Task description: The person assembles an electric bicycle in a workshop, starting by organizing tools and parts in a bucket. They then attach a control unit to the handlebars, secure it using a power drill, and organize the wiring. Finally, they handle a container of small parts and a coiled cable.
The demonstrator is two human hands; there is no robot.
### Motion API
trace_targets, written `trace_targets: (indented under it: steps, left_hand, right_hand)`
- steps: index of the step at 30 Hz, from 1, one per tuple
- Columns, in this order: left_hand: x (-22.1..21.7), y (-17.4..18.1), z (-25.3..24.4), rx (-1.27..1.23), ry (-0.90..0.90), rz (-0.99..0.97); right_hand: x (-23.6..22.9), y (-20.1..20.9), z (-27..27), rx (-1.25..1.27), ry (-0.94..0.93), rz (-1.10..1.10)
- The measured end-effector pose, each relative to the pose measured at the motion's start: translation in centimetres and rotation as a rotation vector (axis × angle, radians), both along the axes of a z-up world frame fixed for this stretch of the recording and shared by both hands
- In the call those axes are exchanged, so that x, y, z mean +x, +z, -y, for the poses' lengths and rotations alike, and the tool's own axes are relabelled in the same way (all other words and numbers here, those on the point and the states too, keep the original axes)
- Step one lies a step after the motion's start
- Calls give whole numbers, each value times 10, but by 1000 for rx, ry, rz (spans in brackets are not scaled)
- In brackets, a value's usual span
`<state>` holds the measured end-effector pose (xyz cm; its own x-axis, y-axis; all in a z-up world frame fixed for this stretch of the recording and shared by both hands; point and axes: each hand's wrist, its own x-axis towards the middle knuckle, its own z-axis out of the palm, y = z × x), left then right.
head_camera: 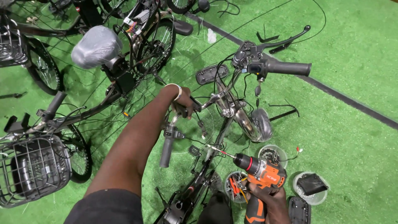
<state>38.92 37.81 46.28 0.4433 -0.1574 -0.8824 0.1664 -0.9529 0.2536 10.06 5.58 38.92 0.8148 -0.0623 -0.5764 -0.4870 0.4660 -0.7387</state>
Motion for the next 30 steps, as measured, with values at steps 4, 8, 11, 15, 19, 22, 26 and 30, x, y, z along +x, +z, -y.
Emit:
trace_targets:
  steps: [4, 8, 11, 15, 19, 22, 26, 30]
  left_hand:
    - [22, -21, -15, -69, 72, -183]
    - [30, -43, -32, -208, 229, -367]
    - [26, -54, -44, -311, 331, -428]
    - [8, -32, -43, -392, 399, -257]
    - [-2, -39, -49, -454, 557, -128]
    - [-6, -52, -58, -514, 615, -15]
    - [-31, -50, -65, -845, 878, 91]
    - [-60, -55, -36, -634, 987, 729]
  right_hand:
    - [1, 8, -3, 40, 26, 88]
    - [0, -8, -4, 56, 62, 124]
    - [0, -12, -12, 125, 38, 143]
    - [5, -5, -28, 106, -52, 83]
    - [10, 11, -44, 206, -85, 105]
    - [11, 14, -47, 320, -84, 116]
    - [10, 31, -54, 494, -48, 1]
    - [18, 37, -74, 410, -31, 20]
